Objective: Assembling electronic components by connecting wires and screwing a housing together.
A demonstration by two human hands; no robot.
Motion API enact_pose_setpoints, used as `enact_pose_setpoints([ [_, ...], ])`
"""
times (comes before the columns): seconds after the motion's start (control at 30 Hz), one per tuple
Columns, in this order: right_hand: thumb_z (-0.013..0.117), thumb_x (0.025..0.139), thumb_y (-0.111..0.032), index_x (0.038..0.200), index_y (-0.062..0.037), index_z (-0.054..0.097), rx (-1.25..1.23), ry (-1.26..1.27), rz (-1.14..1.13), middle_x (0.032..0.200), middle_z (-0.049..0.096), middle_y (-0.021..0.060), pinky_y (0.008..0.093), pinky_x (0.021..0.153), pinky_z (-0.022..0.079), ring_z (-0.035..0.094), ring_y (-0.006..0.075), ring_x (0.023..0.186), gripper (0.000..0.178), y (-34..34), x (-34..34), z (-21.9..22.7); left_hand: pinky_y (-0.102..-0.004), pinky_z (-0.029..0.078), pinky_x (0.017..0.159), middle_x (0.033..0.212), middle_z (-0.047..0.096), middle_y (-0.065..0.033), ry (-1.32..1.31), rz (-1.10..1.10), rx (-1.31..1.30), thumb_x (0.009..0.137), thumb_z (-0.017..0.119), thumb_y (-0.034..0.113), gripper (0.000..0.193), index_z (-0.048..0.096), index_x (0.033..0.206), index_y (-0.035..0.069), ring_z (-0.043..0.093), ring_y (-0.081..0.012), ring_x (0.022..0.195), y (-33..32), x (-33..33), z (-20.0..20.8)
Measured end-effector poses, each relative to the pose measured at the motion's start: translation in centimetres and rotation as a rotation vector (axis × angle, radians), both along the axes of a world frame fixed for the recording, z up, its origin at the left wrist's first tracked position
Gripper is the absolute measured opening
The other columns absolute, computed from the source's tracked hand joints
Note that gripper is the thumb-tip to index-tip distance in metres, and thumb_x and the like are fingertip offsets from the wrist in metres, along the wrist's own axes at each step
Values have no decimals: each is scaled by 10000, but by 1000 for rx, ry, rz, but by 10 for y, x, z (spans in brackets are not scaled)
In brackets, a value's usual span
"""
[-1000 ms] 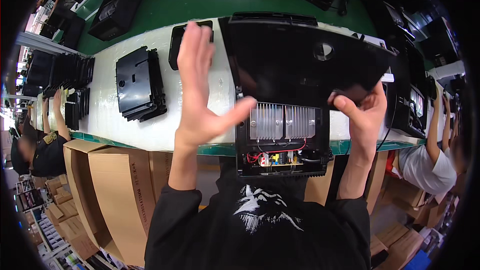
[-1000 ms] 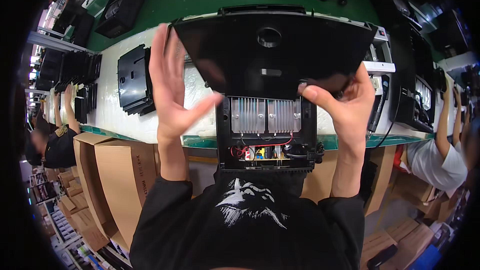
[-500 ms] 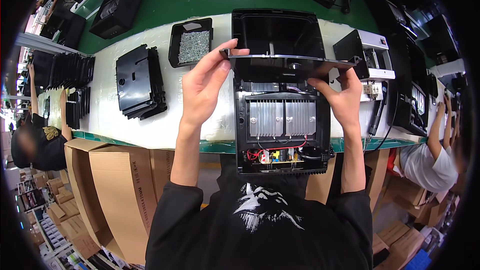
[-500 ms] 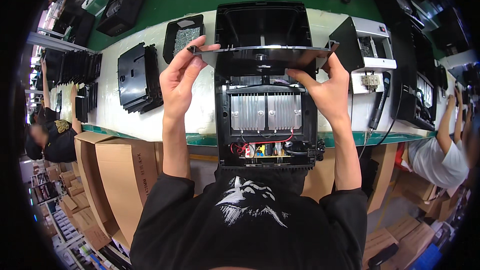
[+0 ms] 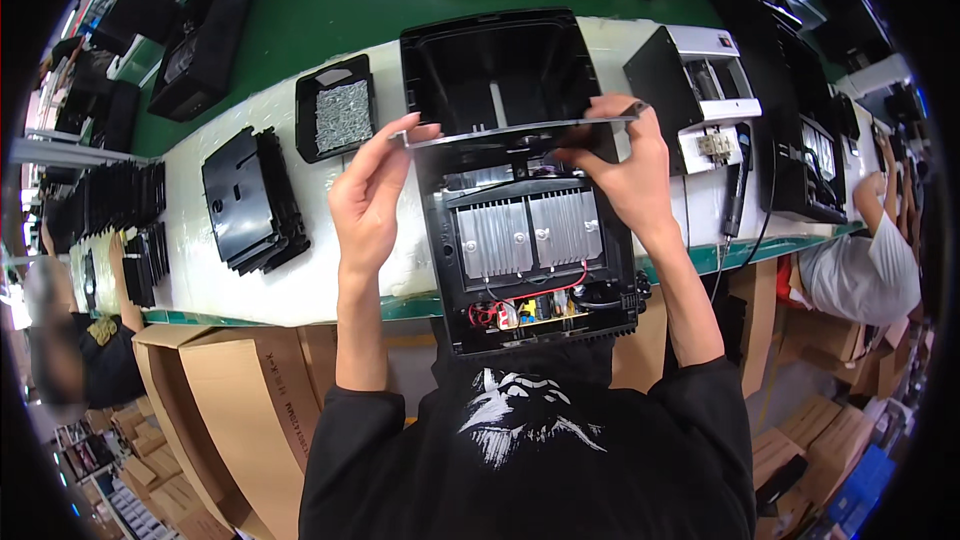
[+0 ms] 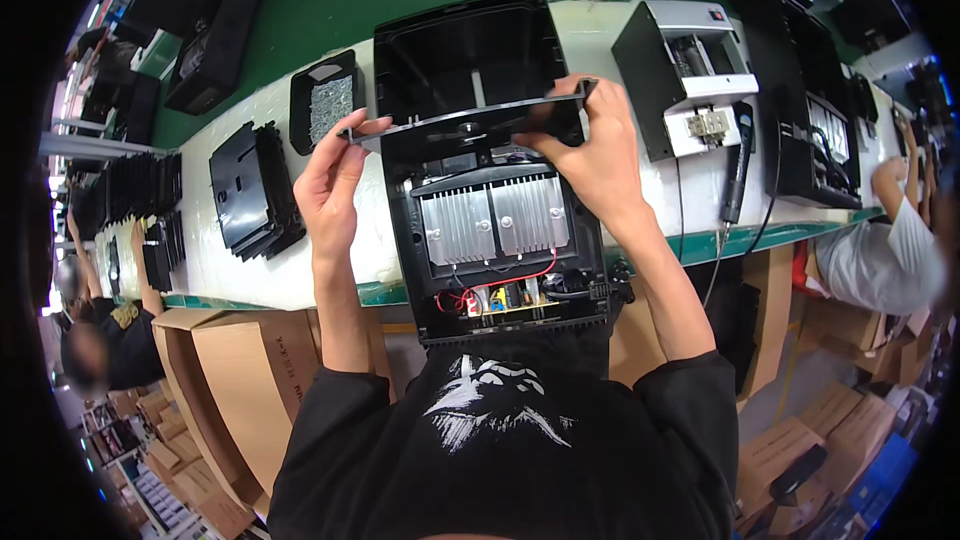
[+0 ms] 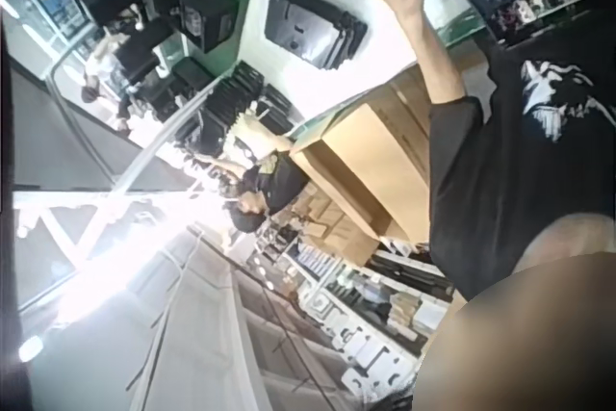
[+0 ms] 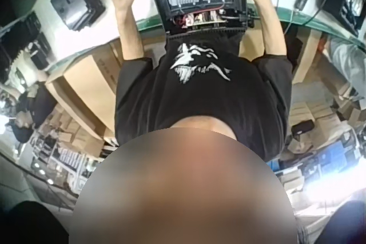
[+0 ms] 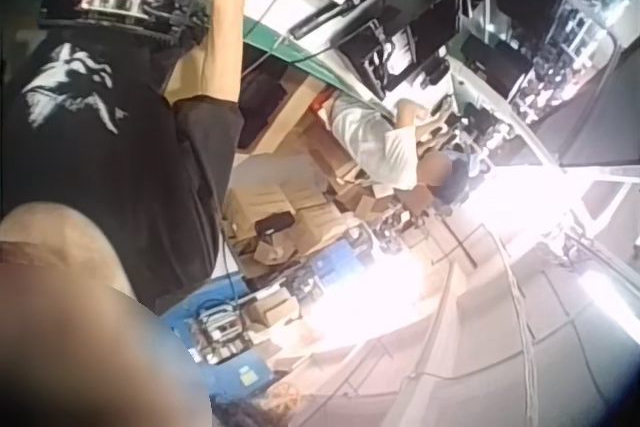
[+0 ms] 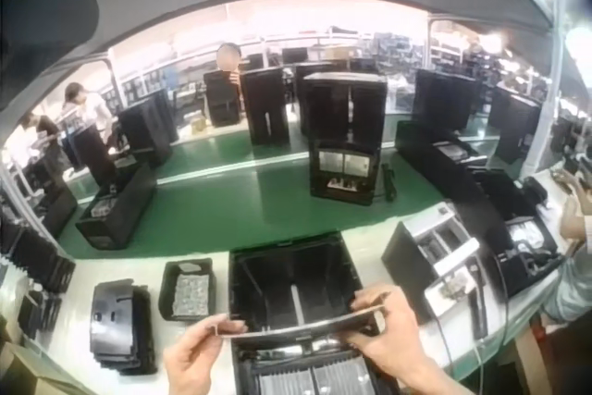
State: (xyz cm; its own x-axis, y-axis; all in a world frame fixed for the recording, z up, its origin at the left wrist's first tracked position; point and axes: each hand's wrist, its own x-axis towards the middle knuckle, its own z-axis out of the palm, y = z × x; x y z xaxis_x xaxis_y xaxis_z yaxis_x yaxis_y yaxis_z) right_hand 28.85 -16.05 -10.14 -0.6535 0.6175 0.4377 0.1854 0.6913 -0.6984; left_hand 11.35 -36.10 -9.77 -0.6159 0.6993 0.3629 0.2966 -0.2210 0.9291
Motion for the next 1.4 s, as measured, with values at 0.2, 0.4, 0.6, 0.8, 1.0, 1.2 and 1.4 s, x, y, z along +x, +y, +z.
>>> enact_pose_setpoints([
  [0.2, 818, 602, -76, 1291, -76, 493, 204, 284, 93, 1260, 498, 145, 368, 921, 445, 498, 291, 1160, 762, 0, 2, 9, -362, 434, 969, 1204, 604, -146, 295, 137, 34, 800, 571, -53, 378, 609, 1169, 18, 566, -254, 1137, 0, 5, 17],
  [0.4, 753, 616, -27, 907, -49, 680, 394, 79, 177, 920, 657, 52, 366, 844, 470, 601, 248, 947, 301, 1, -4, 6, -342, 487, 873, 1072, 663, -90, 820, 5, -179, 737, 606, -93, 361, 661, 1070, 34, 621, -262, 1009, 31, 26, 28],
  [0.6, 744, 638, -51, 855, -53, 688, 371, -144, 139, 818, 675, 53, 362, 772, 479, 618, 222, 858, 224, 7, -5, -1, -325, 525, 763, 967, 686, -125, 589, -35, -400, 774, 552, -86, 312, 687, 1021, 47, 658, -288, 884, 53, 28, -4],
  [0.8, 726, 750, -27, 1031, -13, 658, 4, 133, -84, 959, 675, 92, 298, 814, 485, 626, 198, 931, 290, 7, 33, 11, -350, 490, 845, 1004, 674, -142, 659, -80, -381, 729, 504, -90, 394, 671, 1060, 44, 634, -286, 966, 39, 27, 0],
  [1.0, 605, 871, -341, 1188, -26, 581, 206, -469, -828, 1019, 621, 157, 368, 832, 463, 605, 297, 946, 447, 90, 132, -34, -336, 489, 807, 951, 672, -112, 596, 108, -202, 654, 494, -141, 361, 685, 920, 10, 622, -275, 944, 26, 38, -3],
  [1.2, 357, 959, -517, 1244, -20, 541, -6, -458, -854, 1116, 593, 251, 439, 901, 421, 556, 419, 1041, 601, 112, 163, -60, -333, 439, 898, 1124, 614, -117, 360, 328, -162, 725, 491, -118, 336, 661, 983, 14, 564, -266, 1069, 17, 44, -12],
  [1.4, 566, 842, -434, 1402, -90, 368, 82, -780, -829, 1194, 550, 284, 442, 902, 436, 544, 439, 1081, 686, 151, 186, -109, -391, 154, 1142, 1482, 272, -179, -10, 292, -148, 687, 434, -111, 622, 463, 1301, -20, 224, -292, 1402, -22, 93, -21],
])
